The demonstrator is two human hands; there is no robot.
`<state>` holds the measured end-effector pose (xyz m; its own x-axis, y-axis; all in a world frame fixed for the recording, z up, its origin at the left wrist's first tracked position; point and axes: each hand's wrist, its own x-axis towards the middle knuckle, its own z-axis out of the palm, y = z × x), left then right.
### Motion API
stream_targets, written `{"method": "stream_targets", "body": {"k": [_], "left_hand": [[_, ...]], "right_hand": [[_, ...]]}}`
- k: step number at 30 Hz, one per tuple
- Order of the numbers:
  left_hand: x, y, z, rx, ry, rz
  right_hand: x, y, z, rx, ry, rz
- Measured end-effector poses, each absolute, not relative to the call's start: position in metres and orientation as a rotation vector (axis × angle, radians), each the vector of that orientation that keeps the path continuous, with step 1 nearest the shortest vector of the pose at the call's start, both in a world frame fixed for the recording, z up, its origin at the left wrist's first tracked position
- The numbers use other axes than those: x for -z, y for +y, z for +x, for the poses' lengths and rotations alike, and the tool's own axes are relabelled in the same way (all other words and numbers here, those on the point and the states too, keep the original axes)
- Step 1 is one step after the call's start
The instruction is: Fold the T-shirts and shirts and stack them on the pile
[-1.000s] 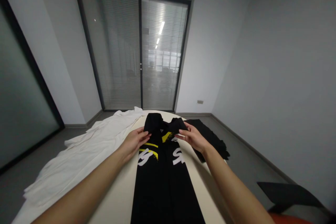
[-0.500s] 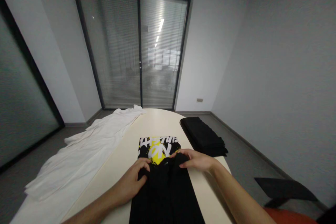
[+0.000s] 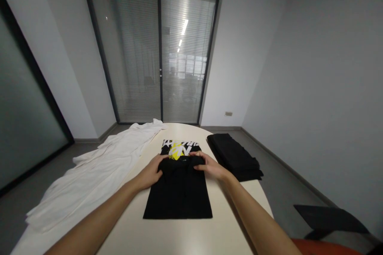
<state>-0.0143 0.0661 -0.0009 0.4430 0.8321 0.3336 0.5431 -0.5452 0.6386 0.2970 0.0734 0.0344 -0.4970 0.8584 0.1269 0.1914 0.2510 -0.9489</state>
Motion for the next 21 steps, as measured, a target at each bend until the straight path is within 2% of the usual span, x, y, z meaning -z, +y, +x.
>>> {"method": "stream_targets", "body": {"k": [5, 9, 12, 15, 18, 21], "left_hand": [[0.000, 0.047, -0.011, -0.777, 1.199, 2.433], [-0.012, 0.042, -0.008, -0.791, 1.180, 2.436], [-0.019, 0.037, -0.011, -0.784, 1.162, 2.412], [-0.019, 0.028, -0.019, -0.791, 1.168, 2.372], [-0.017, 0.018, -0.028, -0.842, 1.151, 2.325], [-0.020, 0.013, -0.033, -0.896, 1.104, 2.292]], "right_hand": [[-0.055, 0.047, 0.300, -1.050, -2.140, -1.229], [-0.076, 0.035, 0.288, -0.644, -2.279, -1.718], [-0.082, 0.028, 0.277, -0.388, -2.364, -1.887], [-0.076, 0.020, 0.273, -0.360, -2.447, -1.710], [-0.065, 0.014, 0.278, -0.453, -2.485, -1.378], [-0.060, 0.010, 0.285, -0.546, -2.451, -1.244]]}}
